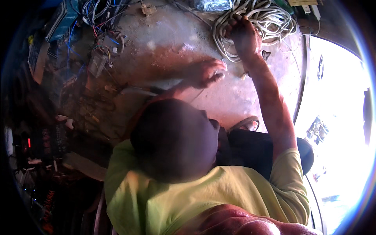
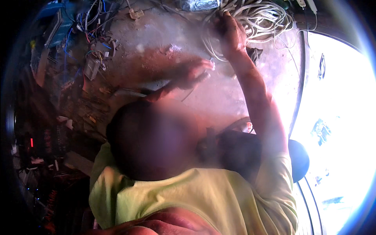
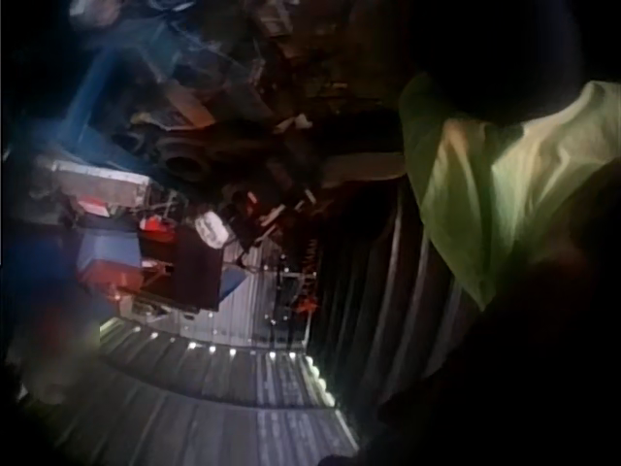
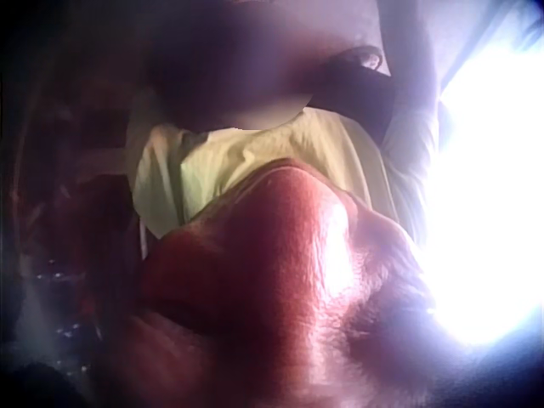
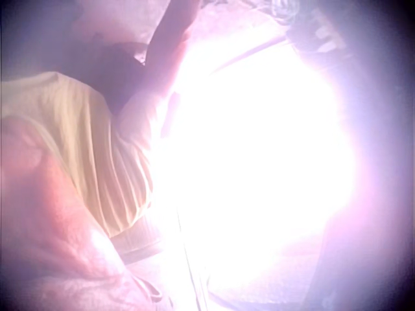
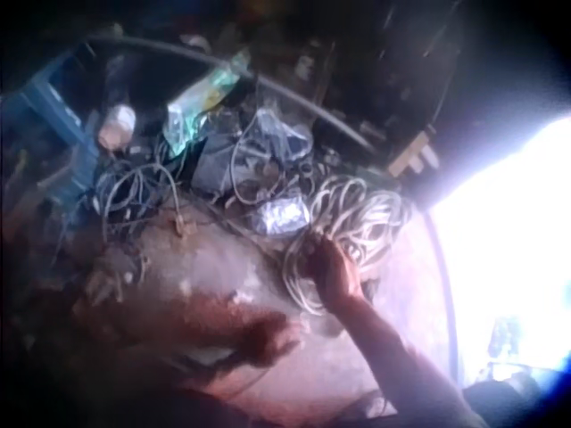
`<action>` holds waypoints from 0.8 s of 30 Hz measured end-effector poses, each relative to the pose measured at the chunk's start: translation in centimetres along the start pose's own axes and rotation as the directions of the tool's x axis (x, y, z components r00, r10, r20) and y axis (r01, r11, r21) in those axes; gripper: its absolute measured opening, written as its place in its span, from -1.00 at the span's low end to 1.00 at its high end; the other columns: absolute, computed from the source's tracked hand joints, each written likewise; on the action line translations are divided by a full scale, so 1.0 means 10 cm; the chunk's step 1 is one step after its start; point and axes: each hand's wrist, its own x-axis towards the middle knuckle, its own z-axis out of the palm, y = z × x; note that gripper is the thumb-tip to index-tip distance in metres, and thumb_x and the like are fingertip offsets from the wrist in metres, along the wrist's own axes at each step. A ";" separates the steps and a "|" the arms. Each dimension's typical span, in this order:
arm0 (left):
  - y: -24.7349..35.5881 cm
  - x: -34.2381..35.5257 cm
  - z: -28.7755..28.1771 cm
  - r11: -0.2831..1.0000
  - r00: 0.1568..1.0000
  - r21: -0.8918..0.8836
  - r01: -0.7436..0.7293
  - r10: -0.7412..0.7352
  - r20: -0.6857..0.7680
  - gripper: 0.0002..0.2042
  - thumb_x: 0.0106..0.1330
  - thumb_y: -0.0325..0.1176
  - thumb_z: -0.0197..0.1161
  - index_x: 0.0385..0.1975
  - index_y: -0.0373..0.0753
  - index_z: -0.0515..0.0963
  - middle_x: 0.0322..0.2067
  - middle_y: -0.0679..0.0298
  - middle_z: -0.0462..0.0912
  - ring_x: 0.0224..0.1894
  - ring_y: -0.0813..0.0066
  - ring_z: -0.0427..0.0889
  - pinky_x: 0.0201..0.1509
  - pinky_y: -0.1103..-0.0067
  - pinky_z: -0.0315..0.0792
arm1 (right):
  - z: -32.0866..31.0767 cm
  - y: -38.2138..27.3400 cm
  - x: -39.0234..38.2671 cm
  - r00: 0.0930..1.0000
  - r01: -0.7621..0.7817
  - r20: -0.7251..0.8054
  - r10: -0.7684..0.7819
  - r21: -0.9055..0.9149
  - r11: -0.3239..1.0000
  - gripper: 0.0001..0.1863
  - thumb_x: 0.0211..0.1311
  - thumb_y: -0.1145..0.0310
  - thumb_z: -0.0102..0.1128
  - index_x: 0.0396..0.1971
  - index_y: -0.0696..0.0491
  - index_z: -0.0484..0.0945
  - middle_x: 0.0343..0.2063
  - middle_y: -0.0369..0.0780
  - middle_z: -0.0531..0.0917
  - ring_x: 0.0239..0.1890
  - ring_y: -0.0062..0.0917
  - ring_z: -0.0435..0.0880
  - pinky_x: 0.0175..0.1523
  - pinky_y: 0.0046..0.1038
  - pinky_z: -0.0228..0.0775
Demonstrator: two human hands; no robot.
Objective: The person cleans an electrical component with a cloth and applies a substance from a container by hand while sitting on the floor.
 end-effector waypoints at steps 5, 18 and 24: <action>-0.37 0.08 -0.43 1.000 0.992 -0.020 -0.008 0.006 -0.128 -0.82 0.33 -0.27 0.21 -0.21 -0.23 0.59 -0.16 0.19 0.65 -0.06 0.25 0.62 0.05 0.41 0.46 | 0.18 0.00 -0.05 0.997 0.026 -0.077 -0.021 0.072 0.997 -0.67 0.49 0.16 -0.24 -0.12 0.14 0.37 -0.23 -0.16 0.47 -0.19 -0.31 0.40 -0.02 -0.32 0.25; -0.29 -0.19 -1.16 0.764 0.930 0.532 0.367 -0.304 -0.206 -0.69 0.07 -0.52 0.29 -0.12 -0.28 0.57 -0.23 0.04 0.59 -0.16 0.06 0.59 -0.06 0.31 0.50 | 0.10 0.43 0.22 0.995 0.023 0.086 -0.059 0.375 0.927 -0.63 0.41 0.09 -0.09 -0.12 0.11 0.42 -0.34 -0.22 0.52 -0.26 -0.38 0.47 -0.11 -0.35 0.32; -0.36 -0.01 -0.98 0.838 0.982 0.517 0.176 -0.189 -0.029 -0.66 0.04 -0.61 0.20 -0.14 -0.22 0.57 -0.26 0.05 0.55 -0.15 0.00 0.58 -0.08 0.27 0.52 | 0.17 0.85 0.04 0.943 0.331 0.082 -0.321 -0.307 0.892 -0.83 0.41 0.15 -0.07 -0.31 -0.09 0.39 -0.40 -0.35 0.48 -0.35 -0.48 0.45 -0.22 -0.43 0.33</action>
